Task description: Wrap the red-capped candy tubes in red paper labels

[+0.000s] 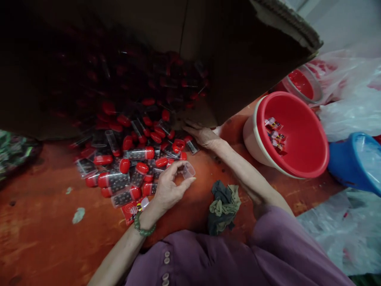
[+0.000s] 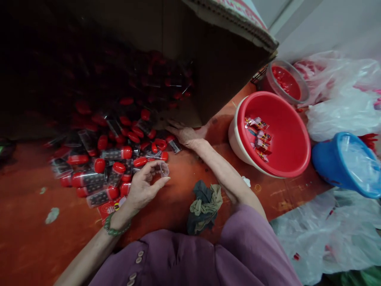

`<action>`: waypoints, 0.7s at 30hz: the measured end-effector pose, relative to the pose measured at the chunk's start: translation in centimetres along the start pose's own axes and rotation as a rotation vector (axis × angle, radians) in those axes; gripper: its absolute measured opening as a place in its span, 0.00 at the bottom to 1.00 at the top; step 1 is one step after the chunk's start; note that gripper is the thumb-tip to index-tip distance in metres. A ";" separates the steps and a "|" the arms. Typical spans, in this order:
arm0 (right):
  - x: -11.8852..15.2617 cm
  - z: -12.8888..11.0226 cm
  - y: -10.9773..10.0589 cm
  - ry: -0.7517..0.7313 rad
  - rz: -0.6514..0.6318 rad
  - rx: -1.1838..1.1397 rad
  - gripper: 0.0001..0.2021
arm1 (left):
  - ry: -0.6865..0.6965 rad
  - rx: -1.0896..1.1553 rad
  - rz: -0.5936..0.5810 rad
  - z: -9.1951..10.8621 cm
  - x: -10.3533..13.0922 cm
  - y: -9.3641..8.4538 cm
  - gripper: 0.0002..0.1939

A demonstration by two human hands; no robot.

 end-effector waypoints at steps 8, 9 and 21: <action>0.5 1.6 0.7 -0.081 0.037 0.031 0.26 | -0.018 0.140 0.018 0.5 -1.0 0.1 0.19; 0.5 1.7 0.7 -0.079 0.048 0.048 0.26 | -0.022 0.168 0.023 0.5 -1.2 0.0 0.18; 0.2 0.3 -0.3 -0.023 0.127 0.069 0.21 | -0.024 0.261 0.052 -0.2 -1.4 -0.6 0.19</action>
Point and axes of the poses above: each hand's wrist, its own x-axis away from the middle knuckle, its own y-axis out of the palm, z = x × y, the point moved 5 cm from there along -x, towards the middle knuckle, and after that the axes turned 6 degrees about -x, right-handed, at the moved point
